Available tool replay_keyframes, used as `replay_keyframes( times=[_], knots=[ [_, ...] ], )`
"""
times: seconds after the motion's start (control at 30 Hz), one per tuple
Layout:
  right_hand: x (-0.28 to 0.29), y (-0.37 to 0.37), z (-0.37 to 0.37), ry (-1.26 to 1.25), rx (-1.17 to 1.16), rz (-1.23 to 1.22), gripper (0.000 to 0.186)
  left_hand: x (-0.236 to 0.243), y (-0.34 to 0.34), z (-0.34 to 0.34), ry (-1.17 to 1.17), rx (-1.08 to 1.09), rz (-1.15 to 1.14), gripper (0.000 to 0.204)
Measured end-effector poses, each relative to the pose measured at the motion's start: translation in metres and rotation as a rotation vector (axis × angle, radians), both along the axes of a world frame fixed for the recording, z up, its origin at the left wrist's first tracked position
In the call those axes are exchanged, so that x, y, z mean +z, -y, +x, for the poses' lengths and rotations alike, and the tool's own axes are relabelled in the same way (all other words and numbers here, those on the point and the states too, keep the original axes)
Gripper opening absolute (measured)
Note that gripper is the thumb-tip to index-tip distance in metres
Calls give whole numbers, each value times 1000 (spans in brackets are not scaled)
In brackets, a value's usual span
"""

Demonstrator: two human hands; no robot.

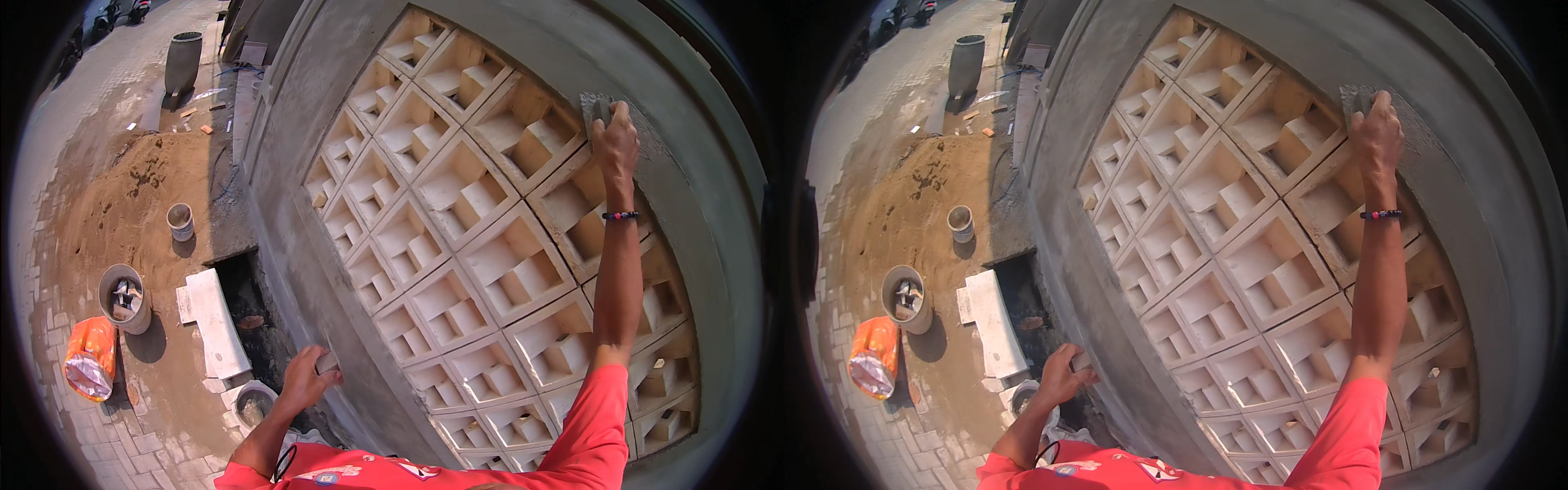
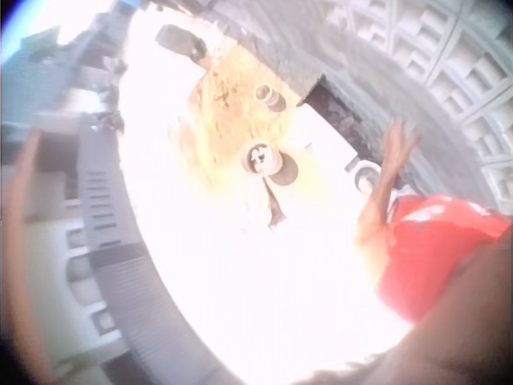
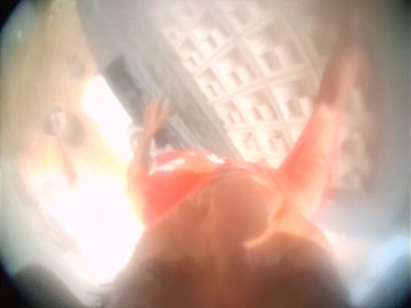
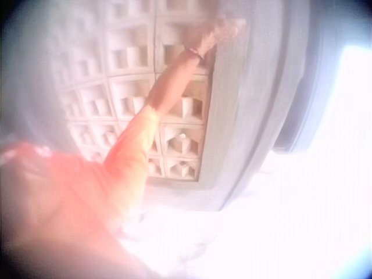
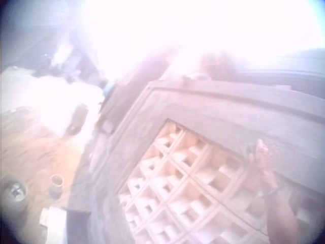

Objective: The person applies and smooths wet plaster onto a decorative lattice wall using a trowel and a smaller finishing tool. They repeatedly scoop material from a bucket and spread it over the wall surface, working methodically across the visible area.

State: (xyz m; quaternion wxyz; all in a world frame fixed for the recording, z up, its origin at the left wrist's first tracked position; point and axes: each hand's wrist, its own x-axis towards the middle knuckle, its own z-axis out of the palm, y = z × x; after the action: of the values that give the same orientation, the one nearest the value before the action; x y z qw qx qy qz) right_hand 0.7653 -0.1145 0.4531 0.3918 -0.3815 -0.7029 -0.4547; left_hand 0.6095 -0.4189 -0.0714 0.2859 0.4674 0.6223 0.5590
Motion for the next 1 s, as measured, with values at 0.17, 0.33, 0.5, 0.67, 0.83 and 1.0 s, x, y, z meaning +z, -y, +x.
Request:
replay_keyframes(
  times=[0.17,0.33,0.5,0.67,0.83,1.0],
  knots=[
    [-107,47,-57,135,367,-603,30,0,-3,9,6,29,48,37],
    [-236,109,-29,240,559,-892,33,-10,9,5,406,55,99,30],
    [-386,112,47,286,315,-1359,37,-56,14,-5,420,131,82,33],
    [-529,141,144,398,47,-1693,44,-83,16,-9,765,224,-15,34],
    [-658,207,270,260,-186,-1971,46,-107,23,-3,988,293,-180,30],
    [-717,318,363,-633,-563,-2177,25,-147,34,0,1123,375,-261,35]
  ],
)
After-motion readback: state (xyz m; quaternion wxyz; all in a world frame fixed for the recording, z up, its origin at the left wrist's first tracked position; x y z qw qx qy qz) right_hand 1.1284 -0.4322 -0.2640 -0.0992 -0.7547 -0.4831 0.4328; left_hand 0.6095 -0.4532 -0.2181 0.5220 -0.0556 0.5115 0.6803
